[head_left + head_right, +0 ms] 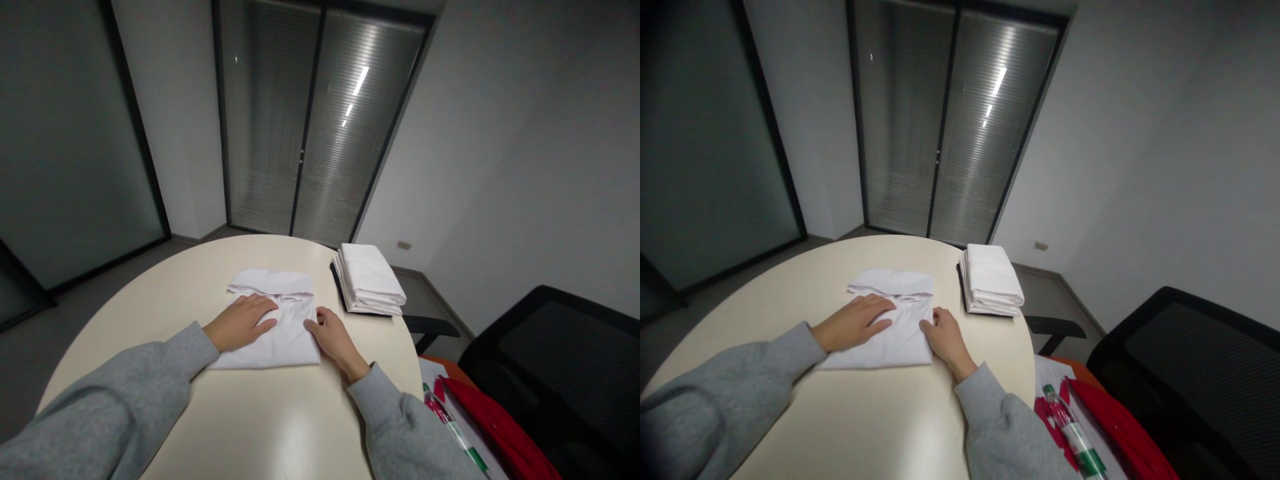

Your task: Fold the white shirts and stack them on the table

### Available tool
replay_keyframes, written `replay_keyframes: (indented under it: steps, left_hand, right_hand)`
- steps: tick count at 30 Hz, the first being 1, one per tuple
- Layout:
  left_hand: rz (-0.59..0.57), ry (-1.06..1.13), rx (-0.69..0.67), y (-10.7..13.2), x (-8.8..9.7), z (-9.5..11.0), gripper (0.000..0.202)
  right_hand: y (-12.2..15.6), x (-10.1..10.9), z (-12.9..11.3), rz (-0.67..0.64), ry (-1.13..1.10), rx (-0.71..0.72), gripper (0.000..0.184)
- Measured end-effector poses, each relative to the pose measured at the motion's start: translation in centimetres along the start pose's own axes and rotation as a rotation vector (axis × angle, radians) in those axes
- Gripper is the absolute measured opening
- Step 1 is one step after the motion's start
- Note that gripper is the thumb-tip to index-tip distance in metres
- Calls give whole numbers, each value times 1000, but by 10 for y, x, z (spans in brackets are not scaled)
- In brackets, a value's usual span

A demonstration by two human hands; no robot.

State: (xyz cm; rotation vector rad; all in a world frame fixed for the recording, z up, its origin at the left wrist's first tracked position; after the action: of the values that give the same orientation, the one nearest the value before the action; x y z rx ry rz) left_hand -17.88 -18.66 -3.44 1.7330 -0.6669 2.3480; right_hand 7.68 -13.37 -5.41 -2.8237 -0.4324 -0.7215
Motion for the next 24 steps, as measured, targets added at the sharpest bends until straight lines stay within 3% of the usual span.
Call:
replay_keyframes:
  steps: [5,10,14,17,21,24]
  left_hand:
    - [-8,1,62,0,14,-3,47]
    - [-35,34,108,8,48,6,49]
    - [-32,189,74,28,79,22,45]
    - [-45,420,13,44,92,20,49]
    - [-16,614,46,46,94,4,59]
    - [-118,570,80,34,87,2,51]
  right_hand:
    - [9,4,-14,51,31,49,16]
    - [36,11,-40,20,-70,196,21]
    - [75,19,-59,-130,-233,268,11]
    - [107,21,-61,-250,-206,341,8]
    - [134,12,-40,-499,-81,510,28]
    - [143,5,-22,-605,32,590,41]
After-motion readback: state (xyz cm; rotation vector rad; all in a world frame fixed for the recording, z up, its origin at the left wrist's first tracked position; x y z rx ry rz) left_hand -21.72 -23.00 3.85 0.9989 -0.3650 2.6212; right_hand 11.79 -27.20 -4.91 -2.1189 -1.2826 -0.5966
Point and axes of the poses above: each hand's wrist, its own y-axis away from the middle knuckle, its own x-axis out of the back of the hand, z = x × y, the point moved 1 cm from there along -y, towards the middle knuckle
